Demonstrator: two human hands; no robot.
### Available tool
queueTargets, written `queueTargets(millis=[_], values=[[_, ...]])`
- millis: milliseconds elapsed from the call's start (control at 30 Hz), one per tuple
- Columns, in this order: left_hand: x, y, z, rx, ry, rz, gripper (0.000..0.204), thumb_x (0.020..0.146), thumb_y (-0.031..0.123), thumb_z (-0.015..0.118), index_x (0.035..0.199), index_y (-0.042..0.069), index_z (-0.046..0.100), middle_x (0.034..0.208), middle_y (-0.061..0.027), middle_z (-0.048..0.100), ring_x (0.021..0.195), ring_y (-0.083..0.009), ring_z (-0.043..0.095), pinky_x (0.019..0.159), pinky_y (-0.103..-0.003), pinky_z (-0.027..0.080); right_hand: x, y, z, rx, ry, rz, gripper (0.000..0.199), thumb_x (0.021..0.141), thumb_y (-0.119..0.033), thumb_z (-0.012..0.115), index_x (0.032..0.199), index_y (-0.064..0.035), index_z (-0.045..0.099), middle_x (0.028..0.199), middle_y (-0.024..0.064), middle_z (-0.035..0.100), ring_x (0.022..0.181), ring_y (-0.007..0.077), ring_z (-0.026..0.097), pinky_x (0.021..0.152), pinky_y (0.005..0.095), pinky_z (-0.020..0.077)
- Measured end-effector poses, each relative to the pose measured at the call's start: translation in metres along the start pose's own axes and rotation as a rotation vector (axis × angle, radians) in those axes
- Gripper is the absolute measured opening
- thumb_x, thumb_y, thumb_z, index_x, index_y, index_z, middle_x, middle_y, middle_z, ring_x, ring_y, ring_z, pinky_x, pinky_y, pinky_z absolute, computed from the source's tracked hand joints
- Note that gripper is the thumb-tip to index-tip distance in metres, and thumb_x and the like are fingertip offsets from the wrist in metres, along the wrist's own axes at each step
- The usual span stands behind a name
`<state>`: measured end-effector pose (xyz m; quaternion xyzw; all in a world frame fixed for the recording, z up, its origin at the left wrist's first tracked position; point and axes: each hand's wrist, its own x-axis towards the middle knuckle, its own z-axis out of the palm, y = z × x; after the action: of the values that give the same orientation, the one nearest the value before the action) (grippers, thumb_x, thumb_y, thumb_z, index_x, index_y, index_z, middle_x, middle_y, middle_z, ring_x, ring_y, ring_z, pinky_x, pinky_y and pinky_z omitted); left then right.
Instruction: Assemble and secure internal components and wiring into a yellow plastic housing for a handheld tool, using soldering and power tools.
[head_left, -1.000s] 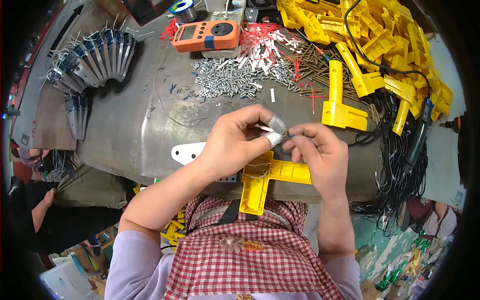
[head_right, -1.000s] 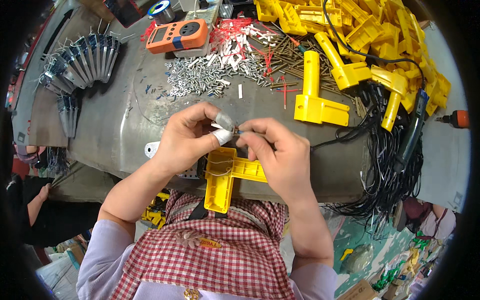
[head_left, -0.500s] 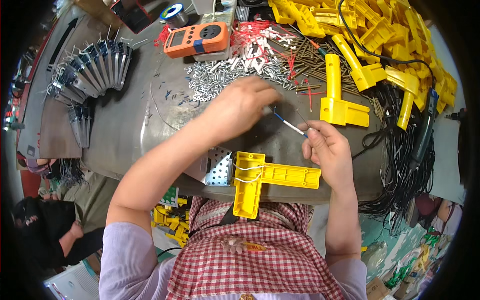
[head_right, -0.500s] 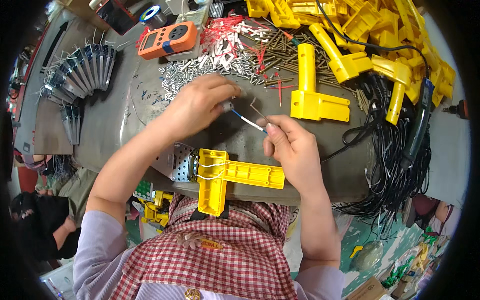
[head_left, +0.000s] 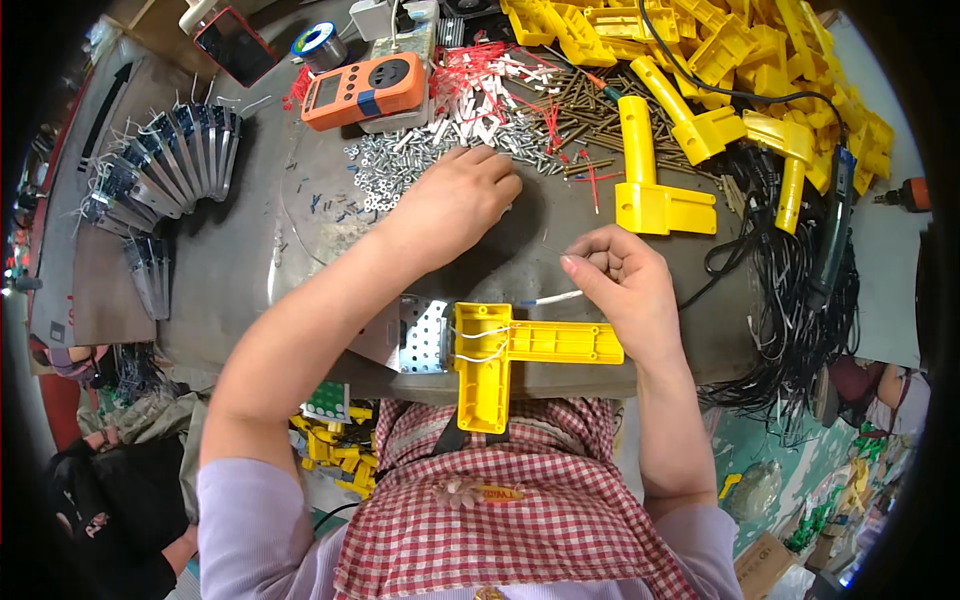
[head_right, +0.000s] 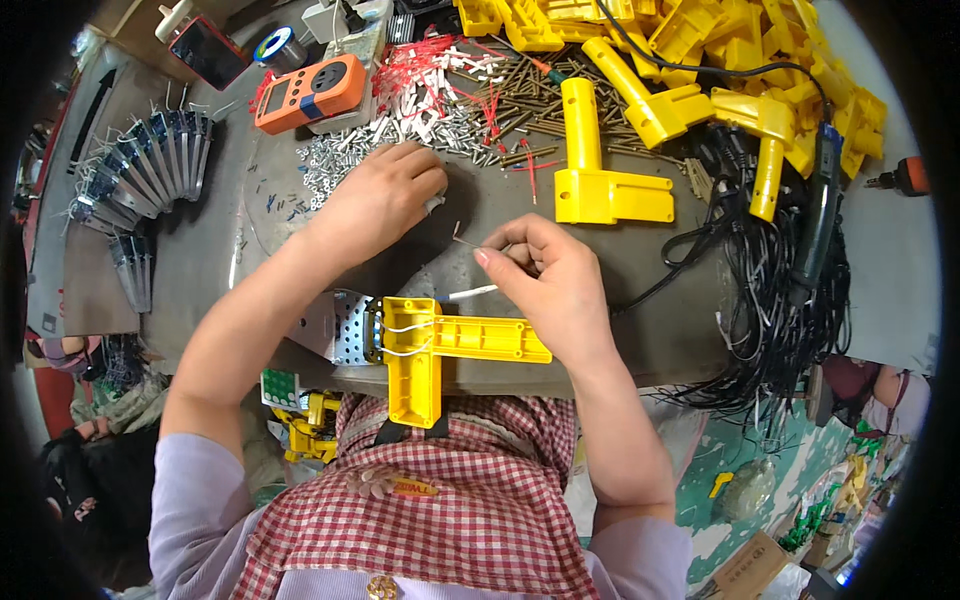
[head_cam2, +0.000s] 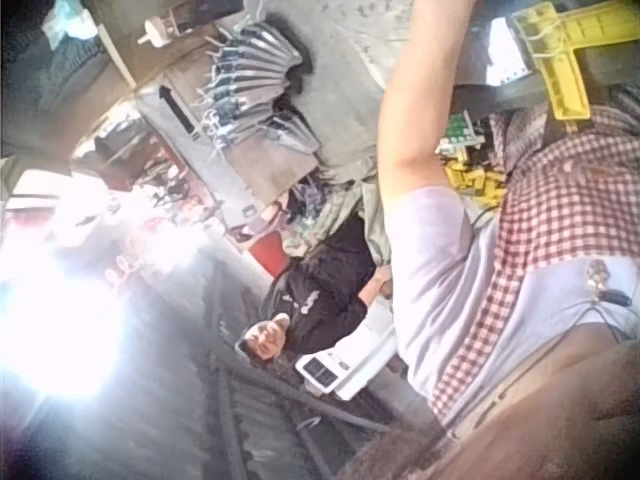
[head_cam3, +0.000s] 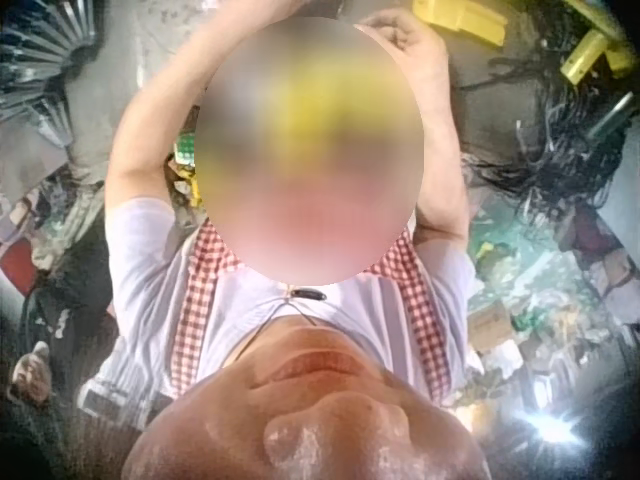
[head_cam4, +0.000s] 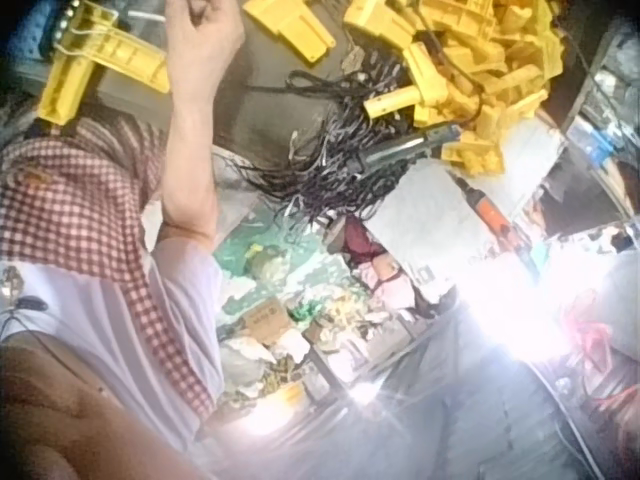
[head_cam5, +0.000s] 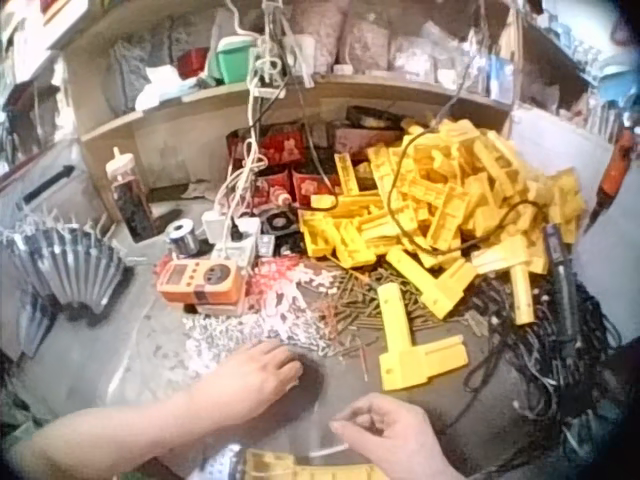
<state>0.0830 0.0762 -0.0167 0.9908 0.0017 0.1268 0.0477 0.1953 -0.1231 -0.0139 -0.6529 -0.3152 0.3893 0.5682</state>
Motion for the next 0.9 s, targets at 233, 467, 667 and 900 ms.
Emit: queueTargets(millis=[233, 467, 667, 900], values=[[-0.014, 0.042, -0.019, -0.813, 0.113, -0.503, 0.02, 0.08, 0.0, 0.064, 0.099, 0.003, 0.06, 0.092, -0.0043, 0.063, 0.082, -0.015, 0.062, 0.072, -0.027, 0.05, -0.009, -0.011, 0.0, 0.159, 0.07, -0.042, 0.014, 0.085, -0.007, 0.066, 0.095, 0.0027, 0.064, 0.076, -0.0022, 0.062, 0.067, 0.0018, 0.05, 0.059, 0.0168, 0.039], [-0.025, 0.066, -0.029, -1.759, 0.142, -0.703, 0.017, 0.084, 0.004, 0.066, 0.099, 0.004, 0.059, 0.091, -0.0034, 0.063, 0.082, -0.0129, 0.061, 0.074, -0.026, 0.049, -0.013, -0.017, -0.013, 0.325, -0.143, -0.04, 0.012, 0.086, -0.005, 0.064, 0.095, 0.0025, 0.065, 0.086, 0.0023, 0.065, 0.078, 0.006, 0.056, 0.071, 0.0195, 0.0438], [-0.027, 0.068, -0.03, -1.907, 0.13, -0.7, 0.016, 0.084, 0.003, 0.064, 0.098, 0.005, 0.058, 0.091, -0.0035, 0.063, 0.081, -0.0125, 0.061, 0.072, -0.025, 0.049, -0.009, -0.015, -0.007, 0.284, -0.14, -0.085, 0.01, 0.085, -0.004, 0.064, 0.094, 0.0021, 0.065, 0.085, 0.0024, 0.065, 0.077, 0.0056, 0.055, 0.07, 0.0194, 0.0434], [-0.028, 0.074, -0.035, -1.807, 0.115, -0.726, 0.015, 0.083, -0.001, 0.062, 0.097, 0.002, 0.057, 0.094, -0.0045, 0.062, 0.085, -0.0117, 0.06, 0.08, -0.027, 0.049, -0.011, -0.02, -0.003, 0.207, -0.088, -0.014, 0.009, 0.084, -0.006, 0.066, 0.089, 0.0017, 0.064, 0.078, -0.001, 0.063, 0.069, 0.0034, 0.053, 0.062, 0.0179, 0.0412]])
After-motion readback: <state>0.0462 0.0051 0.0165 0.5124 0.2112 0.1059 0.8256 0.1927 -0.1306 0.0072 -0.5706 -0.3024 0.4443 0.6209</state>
